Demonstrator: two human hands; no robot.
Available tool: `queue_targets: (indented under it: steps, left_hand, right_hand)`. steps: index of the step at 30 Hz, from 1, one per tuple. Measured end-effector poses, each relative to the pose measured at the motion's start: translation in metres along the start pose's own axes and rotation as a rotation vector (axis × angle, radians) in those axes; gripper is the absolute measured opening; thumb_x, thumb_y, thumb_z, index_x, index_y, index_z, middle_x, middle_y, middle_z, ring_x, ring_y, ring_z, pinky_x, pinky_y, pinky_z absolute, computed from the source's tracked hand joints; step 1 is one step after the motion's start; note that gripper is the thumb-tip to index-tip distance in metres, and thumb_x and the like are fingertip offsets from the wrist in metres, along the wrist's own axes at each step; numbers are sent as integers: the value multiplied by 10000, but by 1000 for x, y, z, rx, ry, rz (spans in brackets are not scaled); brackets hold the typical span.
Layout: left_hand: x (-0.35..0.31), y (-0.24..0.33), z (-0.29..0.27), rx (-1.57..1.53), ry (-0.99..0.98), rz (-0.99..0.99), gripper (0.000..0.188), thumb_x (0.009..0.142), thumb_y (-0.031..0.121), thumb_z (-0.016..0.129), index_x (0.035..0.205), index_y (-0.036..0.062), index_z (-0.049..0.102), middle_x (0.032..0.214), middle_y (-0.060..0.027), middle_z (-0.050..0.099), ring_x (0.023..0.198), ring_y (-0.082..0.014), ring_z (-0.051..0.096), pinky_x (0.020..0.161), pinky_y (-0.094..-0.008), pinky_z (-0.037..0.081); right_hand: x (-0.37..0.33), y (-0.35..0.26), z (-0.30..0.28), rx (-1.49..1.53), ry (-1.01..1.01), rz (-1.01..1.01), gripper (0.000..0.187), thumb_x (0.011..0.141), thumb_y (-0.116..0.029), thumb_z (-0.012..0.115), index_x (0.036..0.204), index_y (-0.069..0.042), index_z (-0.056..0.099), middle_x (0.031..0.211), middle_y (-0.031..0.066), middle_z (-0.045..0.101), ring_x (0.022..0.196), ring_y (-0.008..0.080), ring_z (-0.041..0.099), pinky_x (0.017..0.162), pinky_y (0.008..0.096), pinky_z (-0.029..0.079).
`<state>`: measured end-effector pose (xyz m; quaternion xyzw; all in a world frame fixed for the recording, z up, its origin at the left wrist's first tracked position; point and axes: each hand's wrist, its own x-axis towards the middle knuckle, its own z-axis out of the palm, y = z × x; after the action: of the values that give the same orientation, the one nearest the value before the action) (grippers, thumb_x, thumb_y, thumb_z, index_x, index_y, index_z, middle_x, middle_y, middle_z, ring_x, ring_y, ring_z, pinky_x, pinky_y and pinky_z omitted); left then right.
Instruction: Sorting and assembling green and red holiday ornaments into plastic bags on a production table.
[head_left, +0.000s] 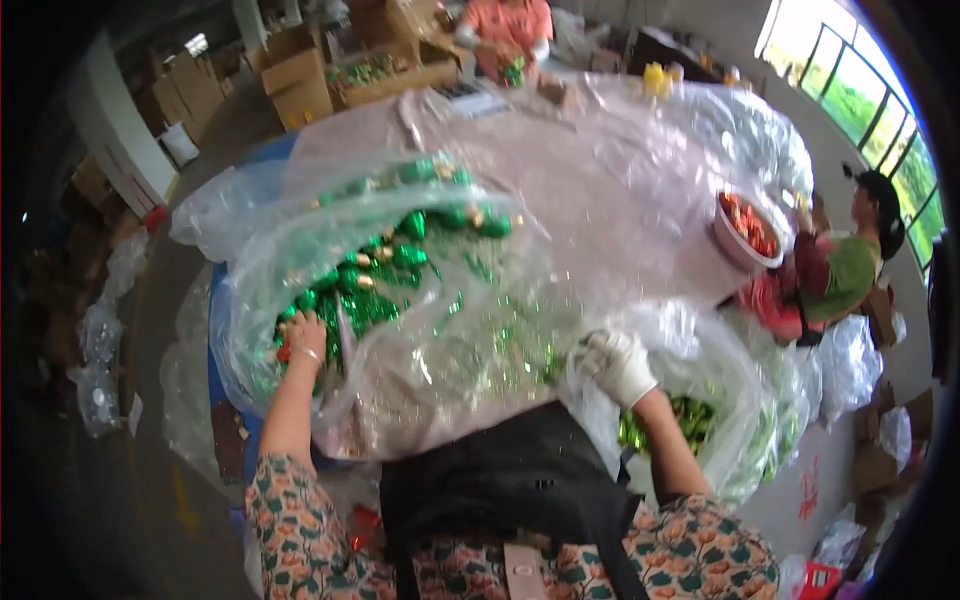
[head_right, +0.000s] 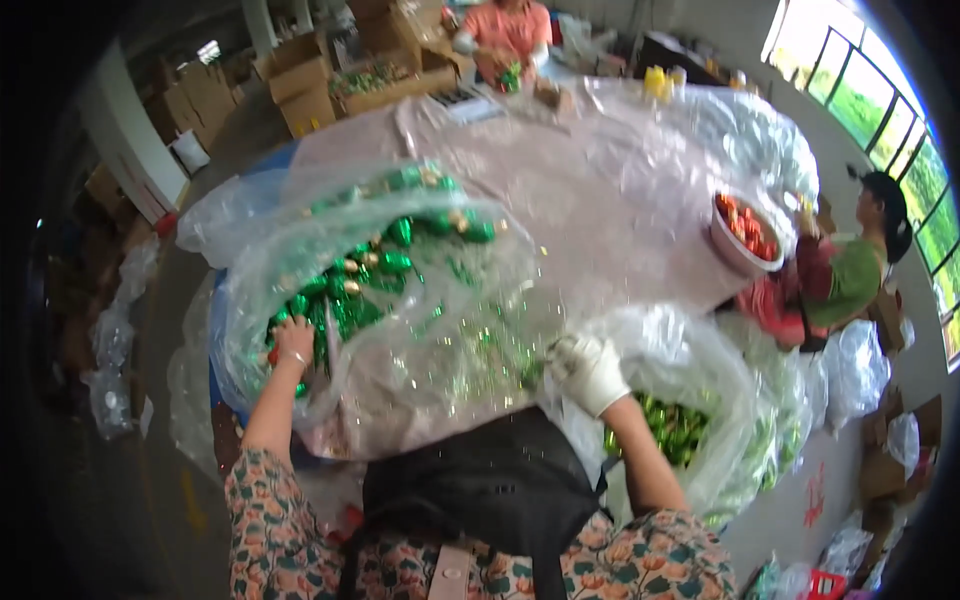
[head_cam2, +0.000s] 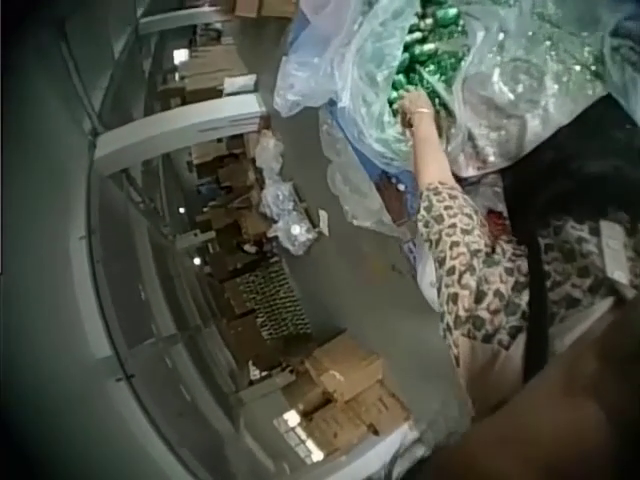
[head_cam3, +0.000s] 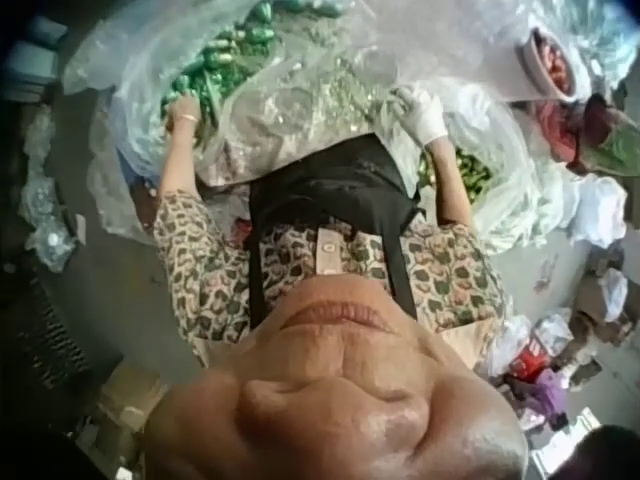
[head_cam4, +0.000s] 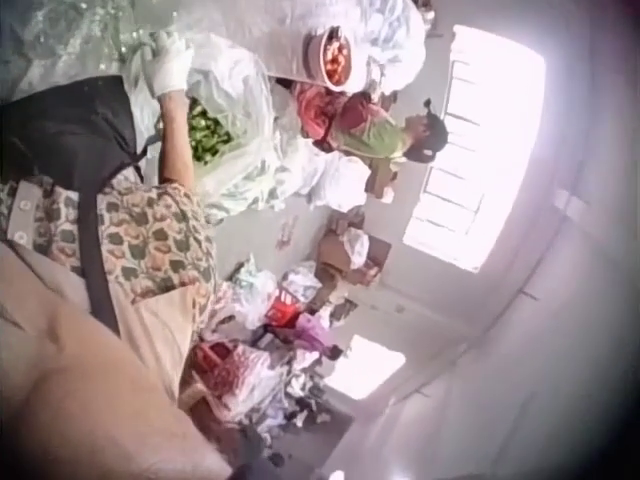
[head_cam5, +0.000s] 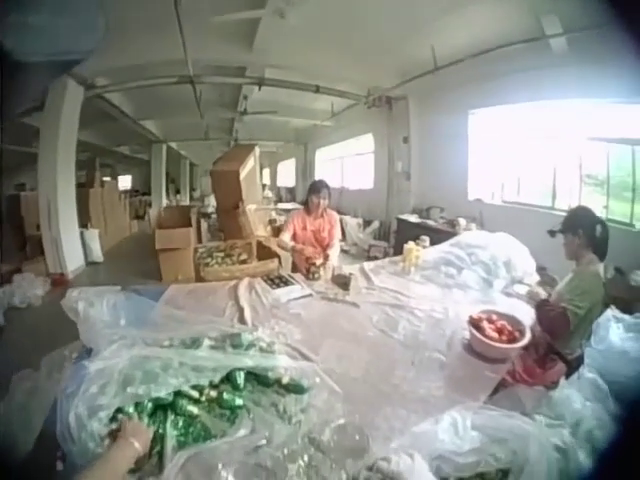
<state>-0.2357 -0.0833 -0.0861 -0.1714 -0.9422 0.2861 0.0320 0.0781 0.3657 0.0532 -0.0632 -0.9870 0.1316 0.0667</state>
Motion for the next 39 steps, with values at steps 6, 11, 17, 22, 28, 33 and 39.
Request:
queue_targets:
  steps: [6,11,17,22,28,33,39]
  left_hand:
    - [2,-27,-38,-246,136,-36,304,806,183,625,1102,118,631,1096,-109,589,972,-338,580,809,-446,498]
    - [-107,-23,-130,-1460,457,-208,367,876,149,659,1184,-21,553,1147,-143,591,988,-218,582,860,-354,477]
    - [-209,36,-112,-1726,291,-416,365,921,208,592,1208,-3,517,1088,-138,585,915,-225,590,773,-336,507]
    - [-216,19,-132,-1978,134,-528,356,921,179,592,1214,-5,513,1092,-131,586,908,-222,592,756,-323,508]
    - [-197,26,-190,-1910,234,-367,359,894,59,607,1236,-13,527,1135,-93,599,992,-172,588,864,-285,486]
    - [-172,29,-222,-2004,345,-181,403,850,59,672,1225,-15,544,1148,-94,605,1015,-159,585,902,-285,470]
    - [-141,42,-254,-1675,896,154,471,767,85,756,1200,28,580,1135,-95,620,1045,-205,591,913,-322,479]
  right_hand:
    - [-36,62,12,-16,8,62,199,814,-269,640,929,-107,646,901,123,624,872,338,593,804,426,457]
    - [-108,141,34,-39,-586,436,215,766,-245,624,842,-50,676,815,176,664,739,386,634,664,451,502]
    - [-209,285,164,-52,-607,881,283,780,-239,575,962,-64,703,953,219,664,890,383,649,746,431,509]
    - [-210,279,269,114,-380,992,376,810,-253,530,1098,-53,668,1152,189,636,1044,348,625,867,444,496]
    - [-202,326,331,0,-851,997,510,797,-376,607,1281,-217,583,1243,122,610,1132,278,593,972,371,451]
    - [-223,327,339,-56,-854,642,567,791,-486,621,1193,-85,633,1206,192,608,1099,339,602,930,424,469]
    - [-149,180,109,-131,95,974,493,856,-424,580,1063,15,666,1029,229,661,974,365,640,860,425,496]
